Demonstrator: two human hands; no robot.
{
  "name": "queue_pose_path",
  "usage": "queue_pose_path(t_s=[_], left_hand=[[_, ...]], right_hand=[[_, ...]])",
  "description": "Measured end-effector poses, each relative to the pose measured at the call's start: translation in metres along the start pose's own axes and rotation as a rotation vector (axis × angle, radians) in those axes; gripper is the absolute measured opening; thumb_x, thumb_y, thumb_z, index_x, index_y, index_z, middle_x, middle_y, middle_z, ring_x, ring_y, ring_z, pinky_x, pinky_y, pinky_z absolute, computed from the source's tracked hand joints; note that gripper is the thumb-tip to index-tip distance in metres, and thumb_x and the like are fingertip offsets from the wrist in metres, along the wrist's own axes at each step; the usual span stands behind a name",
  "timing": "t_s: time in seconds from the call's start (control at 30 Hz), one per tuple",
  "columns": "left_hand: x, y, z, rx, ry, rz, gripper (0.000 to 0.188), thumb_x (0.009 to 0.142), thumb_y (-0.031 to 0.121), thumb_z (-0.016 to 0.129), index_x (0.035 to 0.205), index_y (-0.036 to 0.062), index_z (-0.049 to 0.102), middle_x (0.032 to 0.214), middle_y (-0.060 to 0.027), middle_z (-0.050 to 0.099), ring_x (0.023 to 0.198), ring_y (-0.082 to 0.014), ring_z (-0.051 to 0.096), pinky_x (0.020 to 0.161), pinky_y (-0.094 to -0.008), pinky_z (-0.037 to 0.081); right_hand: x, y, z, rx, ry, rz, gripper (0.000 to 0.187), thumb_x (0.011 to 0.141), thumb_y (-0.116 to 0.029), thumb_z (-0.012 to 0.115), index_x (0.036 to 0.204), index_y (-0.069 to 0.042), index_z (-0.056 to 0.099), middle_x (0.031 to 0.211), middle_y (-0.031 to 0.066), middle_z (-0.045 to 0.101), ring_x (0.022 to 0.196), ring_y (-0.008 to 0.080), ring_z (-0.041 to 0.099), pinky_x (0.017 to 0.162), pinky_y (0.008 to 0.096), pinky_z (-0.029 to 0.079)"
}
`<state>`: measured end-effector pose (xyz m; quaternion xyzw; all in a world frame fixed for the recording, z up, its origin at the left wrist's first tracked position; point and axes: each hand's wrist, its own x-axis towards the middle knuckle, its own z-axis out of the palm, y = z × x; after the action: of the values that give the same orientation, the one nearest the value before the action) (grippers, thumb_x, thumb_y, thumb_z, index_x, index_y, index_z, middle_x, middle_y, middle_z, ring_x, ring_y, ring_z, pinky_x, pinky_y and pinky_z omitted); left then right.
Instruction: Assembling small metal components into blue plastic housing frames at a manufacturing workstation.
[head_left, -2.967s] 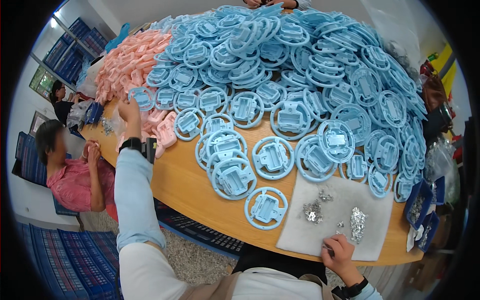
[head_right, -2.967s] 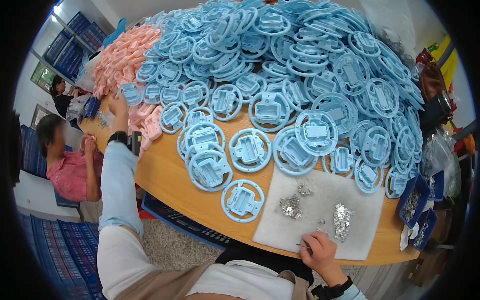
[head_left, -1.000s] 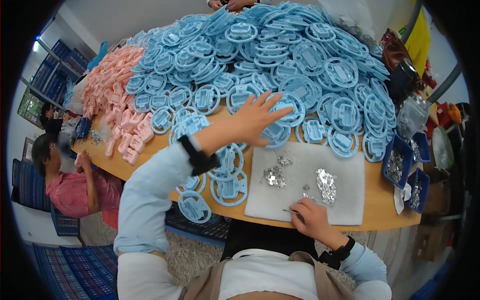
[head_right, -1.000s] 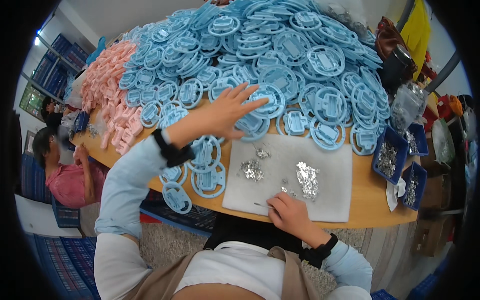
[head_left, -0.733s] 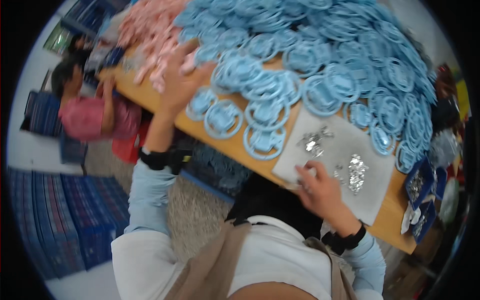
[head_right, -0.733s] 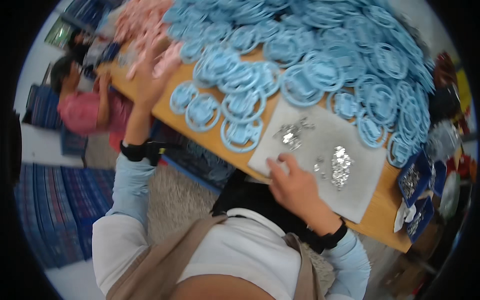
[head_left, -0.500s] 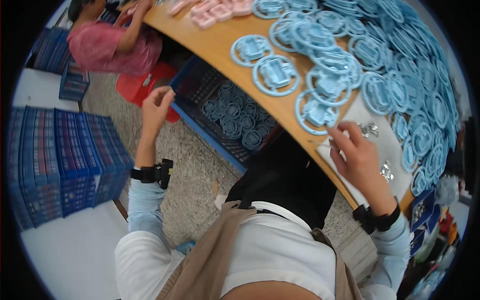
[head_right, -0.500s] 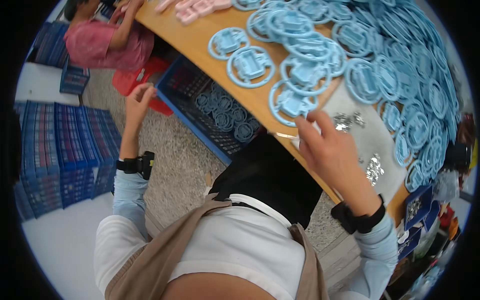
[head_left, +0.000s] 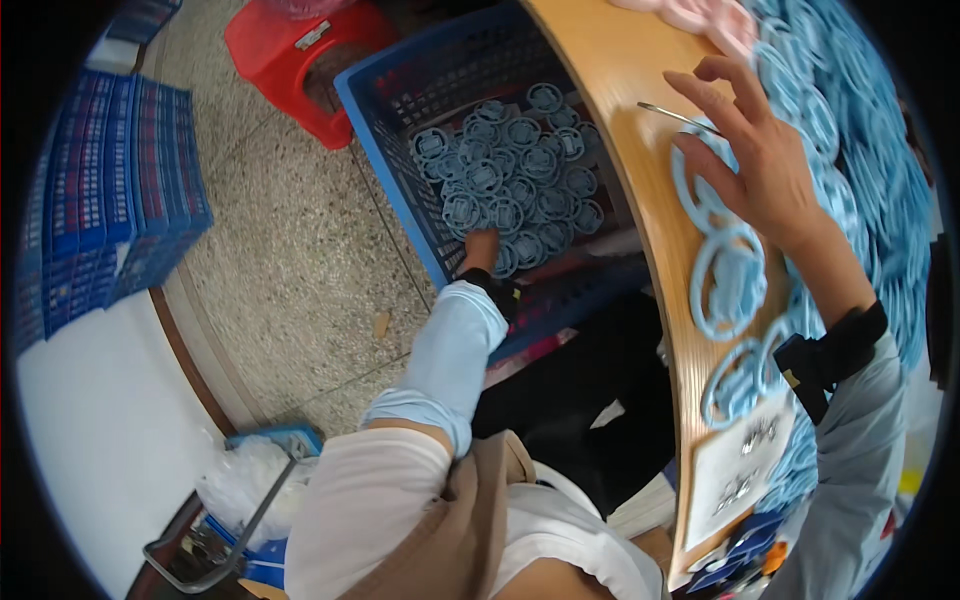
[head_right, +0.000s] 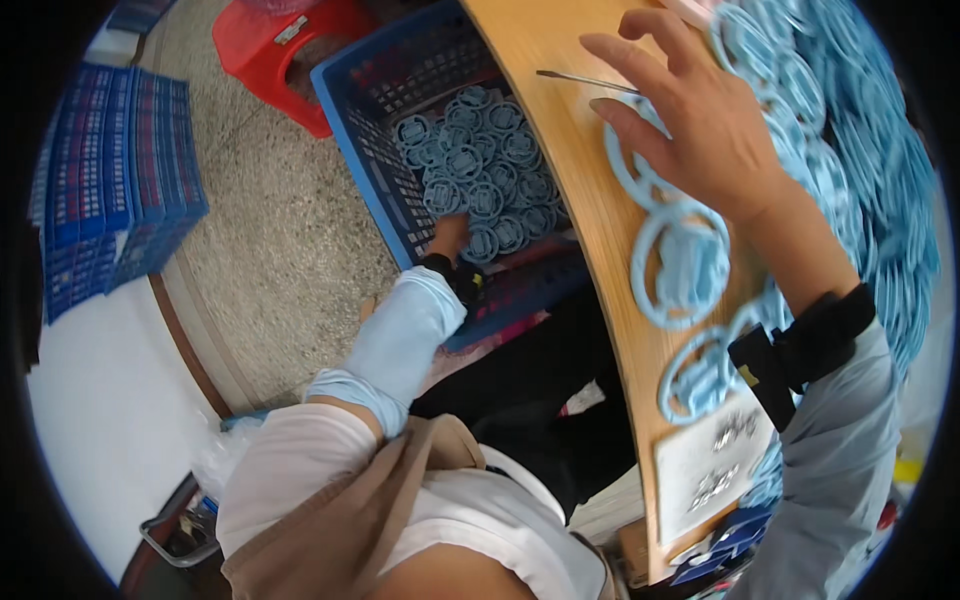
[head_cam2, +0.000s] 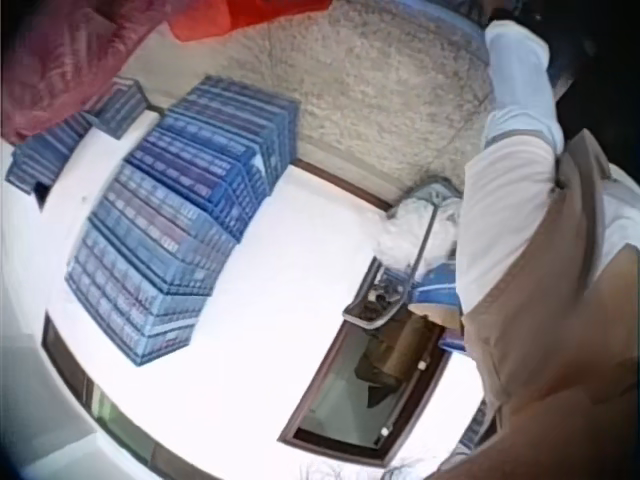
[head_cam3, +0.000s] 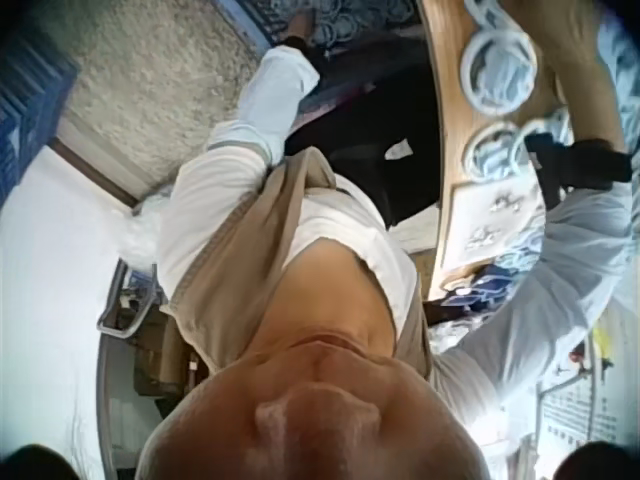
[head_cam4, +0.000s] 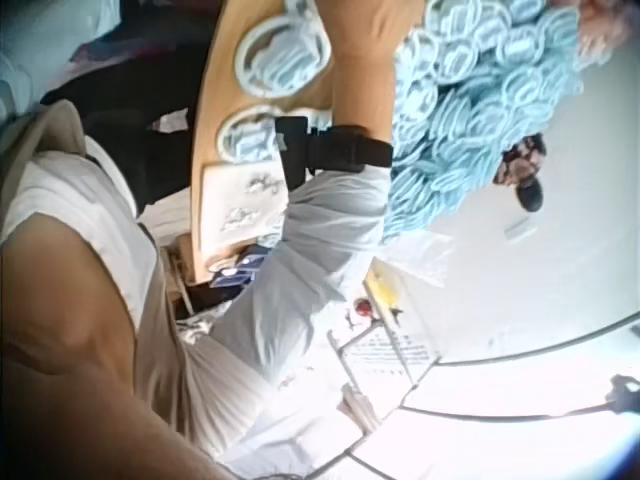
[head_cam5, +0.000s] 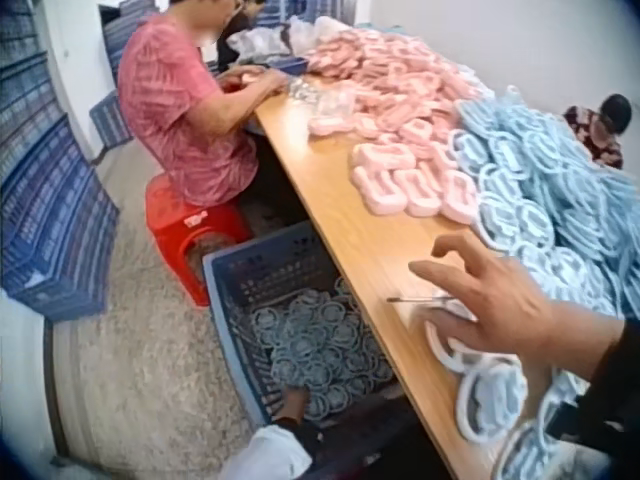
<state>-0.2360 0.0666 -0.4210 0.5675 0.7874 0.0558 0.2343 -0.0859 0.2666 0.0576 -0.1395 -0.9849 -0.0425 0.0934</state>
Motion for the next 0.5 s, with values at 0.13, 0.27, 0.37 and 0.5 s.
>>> queue_pose_path(t_s=[0.13, 0.27, 0.37, 0.5], left_hand=[[-0.019, 0.016, 0.054, -0.147, -0.108, -0.106, 0.019, 0.065, 0.011, 0.063, 0.082, 0.0043, 0.06, 0.078, -0.0219, 0.06, 0.079, -0.0356, 0.061, 0.07, -0.0448, 0.048], [-0.019, 0.025, 0.142, -0.741, 0.308, -0.894, 0.025, 0.067, 0.014, 0.061, 0.091, 0.0063, 0.059, 0.094, -0.0249, 0.057, 0.092, -0.039, 0.057, 0.081, -0.0449, 0.046], [0.007, 0.048, 0.086, -0.649, -0.215, -1.122, 0.032, 0.072, 0.017, 0.057, 0.103, 0.0079, 0.058, 0.122, -0.024, 0.045, 0.109, -0.0448, 0.045, 0.091, -0.0462, 0.04], [0.016, 0.03, 0.106, -0.442, -0.156, -0.881, 0.03, 0.075, 0.021, 0.055, 0.101, 0.0074, 0.061, 0.134, -0.0176, 0.035, 0.121, -0.041, 0.034, 0.089, -0.0504, 0.039]], right_hand=[[0.049, 0.032, 0.041, 0.02, -0.104, -0.186, 0.047, 0.078, -0.025, 0.059, 0.122, -0.01, 0.05, 0.111, 0.0131, 0.045, 0.082, 0.0294, 0.054, 0.075, 0.0362, 0.043], [0.069, 0.036, 0.049, 0.051, -0.296, -0.127, 0.064, 0.082, -0.054, 0.044, 0.127, -0.007, 0.046, 0.115, 0.0167, 0.04, 0.094, 0.029, 0.051, 0.083, 0.038, 0.04], [0.054, 0.059, 0.043, -0.234, -0.433, -0.221, 0.083, 0.081, -0.07, 0.029, 0.132, -0.005, 0.038, 0.124, 0.0182, 0.037, 0.112, 0.0318, 0.042, 0.088, 0.0398, 0.038], [0.025, 0.089, 0.038, -0.024, -0.466, -0.215, 0.09, 0.079, -0.072, 0.029, 0.133, 0.0, 0.03, 0.126, 0.0226, 0.038, 0.116, 0.0341, 0.041, 0.094, 0.0416, 0.033]])
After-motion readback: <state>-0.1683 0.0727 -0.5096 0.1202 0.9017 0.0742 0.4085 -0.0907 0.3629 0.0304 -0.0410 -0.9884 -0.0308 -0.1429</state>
